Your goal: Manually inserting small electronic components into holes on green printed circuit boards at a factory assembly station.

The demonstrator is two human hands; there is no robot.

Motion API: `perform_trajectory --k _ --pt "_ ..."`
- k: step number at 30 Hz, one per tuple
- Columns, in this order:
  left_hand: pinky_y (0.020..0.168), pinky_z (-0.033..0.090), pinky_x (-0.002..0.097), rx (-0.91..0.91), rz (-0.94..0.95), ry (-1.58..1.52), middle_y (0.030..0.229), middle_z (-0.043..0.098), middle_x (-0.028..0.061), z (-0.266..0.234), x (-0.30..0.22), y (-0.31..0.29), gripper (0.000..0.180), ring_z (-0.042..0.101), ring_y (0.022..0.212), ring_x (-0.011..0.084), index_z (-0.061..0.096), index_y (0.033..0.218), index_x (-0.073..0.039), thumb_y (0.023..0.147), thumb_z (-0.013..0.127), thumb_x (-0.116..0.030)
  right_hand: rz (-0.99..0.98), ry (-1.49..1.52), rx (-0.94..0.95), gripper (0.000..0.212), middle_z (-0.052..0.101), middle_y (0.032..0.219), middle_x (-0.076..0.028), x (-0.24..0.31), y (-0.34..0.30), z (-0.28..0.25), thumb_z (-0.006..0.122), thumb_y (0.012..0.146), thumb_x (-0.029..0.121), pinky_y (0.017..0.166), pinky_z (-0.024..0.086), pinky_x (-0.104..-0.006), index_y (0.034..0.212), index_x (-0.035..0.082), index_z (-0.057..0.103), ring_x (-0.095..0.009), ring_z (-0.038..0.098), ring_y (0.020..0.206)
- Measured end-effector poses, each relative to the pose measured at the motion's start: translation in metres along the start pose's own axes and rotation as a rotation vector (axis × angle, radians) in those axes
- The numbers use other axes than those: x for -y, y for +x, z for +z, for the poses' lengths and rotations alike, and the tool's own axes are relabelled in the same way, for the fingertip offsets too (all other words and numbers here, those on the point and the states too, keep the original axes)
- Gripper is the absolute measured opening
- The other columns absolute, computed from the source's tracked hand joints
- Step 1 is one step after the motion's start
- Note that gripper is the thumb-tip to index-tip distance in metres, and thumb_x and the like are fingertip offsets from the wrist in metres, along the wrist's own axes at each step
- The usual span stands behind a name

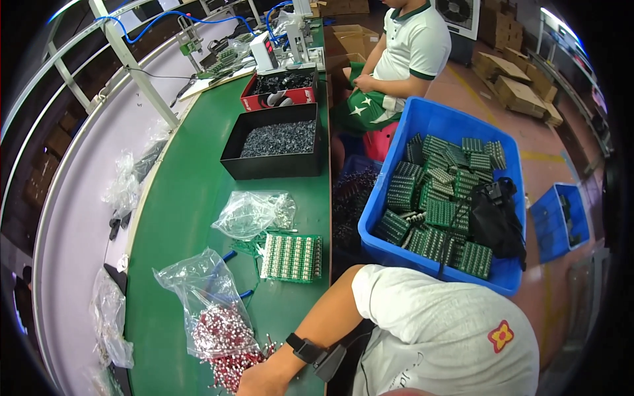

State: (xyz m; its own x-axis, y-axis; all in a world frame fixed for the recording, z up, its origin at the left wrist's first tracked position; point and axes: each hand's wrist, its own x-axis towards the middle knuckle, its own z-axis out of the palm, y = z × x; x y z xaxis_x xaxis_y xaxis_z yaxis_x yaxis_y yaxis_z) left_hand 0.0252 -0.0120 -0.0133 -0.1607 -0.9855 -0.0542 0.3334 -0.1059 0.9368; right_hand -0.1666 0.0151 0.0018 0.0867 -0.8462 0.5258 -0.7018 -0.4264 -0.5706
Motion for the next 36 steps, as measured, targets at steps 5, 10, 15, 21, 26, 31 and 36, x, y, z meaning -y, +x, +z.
perform_trajectory --k 5,10,15,21,26,31,36 --pt "0.091 0.05 0.0424 0.041 -0.021 -0.088 0.115 0.062 0.0184 -0.021 0.014 0.019 0.04 0.061 0.105 0.031 0.061 0.115 0.003 0.081 0.055 -0.018 0.023 0.003 -0.012 0.019 0.066 0.081 -0.015 -0.006 0.001 0.0 0.061 0.078 0.016 0.066 0.05 -0.0476 0.093 0.005 0.063 -0.037 0.065 0.078" --pt "0.087 0.05 0.041 0.031 -0.079 -0.132 0.11 0.064 0.0163 0.008 -0.006 0.001 0.036 0.061 0.102 0.0295 0.065 0.109 0.001 0.081 0.056 -0.02 0.049 -0.023 0.009 0.018 0.066 0.079 -0.015 -0.005 0.0 -0.002 0.061 0.077 0.016 0.066 0.049 -0.0479 0.091 0.006 0.064 -0.037 0.065 0.076" --pt "0.088 0.048 0.0392 0.056 -0.022 -0.11 0.108 0.063 0.0155 -0.027 0.022 0.029 0.039 0.06 0.101 0.0292 0.065 0.108 0.0 0.077 0.058 -0.023 0.067 -0.076 0.037 0.017 0.065 0.079 -0.015 -0.01 0.001 -0.002 0.061 0.077 0.017 0.065 0.05 -0.0485 0.089 0.006 0.064 -0.038 0.065 0.076" --pt "0.091 0.045 0.0397 0.074 -0.007 -0.16 0.112 0.061 0.0161 0.006 0.003 0.007 0.043 0.057 0.105 0.0299 0.063 0.109 0.002 0.076 0.058 -0.025 0.01 -0.03 -0.037 0.017 0.065 0.08 -0.016 -0.007 -0.001 -0.001 0.061 0.078 0.018 0.065 0.05 -0.0486 0.089 0.006 0.064 -0.038 0.065 0.077" --pt "0.096 0.044 0.0419 0.059 -0.021 -0.134 0.119 0.059 0.0182 0.009 0.002 0.008 0.051 0.055 0.111 0.0312 0.058 0.118 0.005 0.079 0.057 -0.027 -0.001 -0.017 -0.058 0.018 0.064 0.08 -0.017 -0.009 0.002 0.001 0.062 0.078 0.017 0.066 0.05 -0.0489 0.09 0.003 0.062 -0.039 0.064 0.077" --pt "0.106 0.041 0.044 0.284 0.601 0.669 0.131 0.052 0.0221 -0.012 0.011 0.01 0.051 0.051 0.122 0.0315 0.045 0.134 0.008 0.098 0.044 -0.029 -0.025 0.045 -0.144 0.019 0.063 0.08 -0.019 -0.011 0.002 0.004 0.062 0.079 0.016 0.067 0.049 -0.0485 0.087 0.0 0.059 -0.04 0.063 0.077" --pt "0.104 0.043 0.0419 0.175 0.277 0.184 0.132 0.051 0.0229 0.042 -0.03 -0.028 0.048 0.051 0.12 0.0318 0.045 0.134 0.008 0.102 0.039 -0.026 -0.036 0.09 -0.199 0.016 0.061 0.081 -0.019 -0.009 0.003 0.006 0.06 0.081 0.014 0.067 0.049 -0.0482 0.086 -0.001 0.057 -0.04 0.062 0.076"
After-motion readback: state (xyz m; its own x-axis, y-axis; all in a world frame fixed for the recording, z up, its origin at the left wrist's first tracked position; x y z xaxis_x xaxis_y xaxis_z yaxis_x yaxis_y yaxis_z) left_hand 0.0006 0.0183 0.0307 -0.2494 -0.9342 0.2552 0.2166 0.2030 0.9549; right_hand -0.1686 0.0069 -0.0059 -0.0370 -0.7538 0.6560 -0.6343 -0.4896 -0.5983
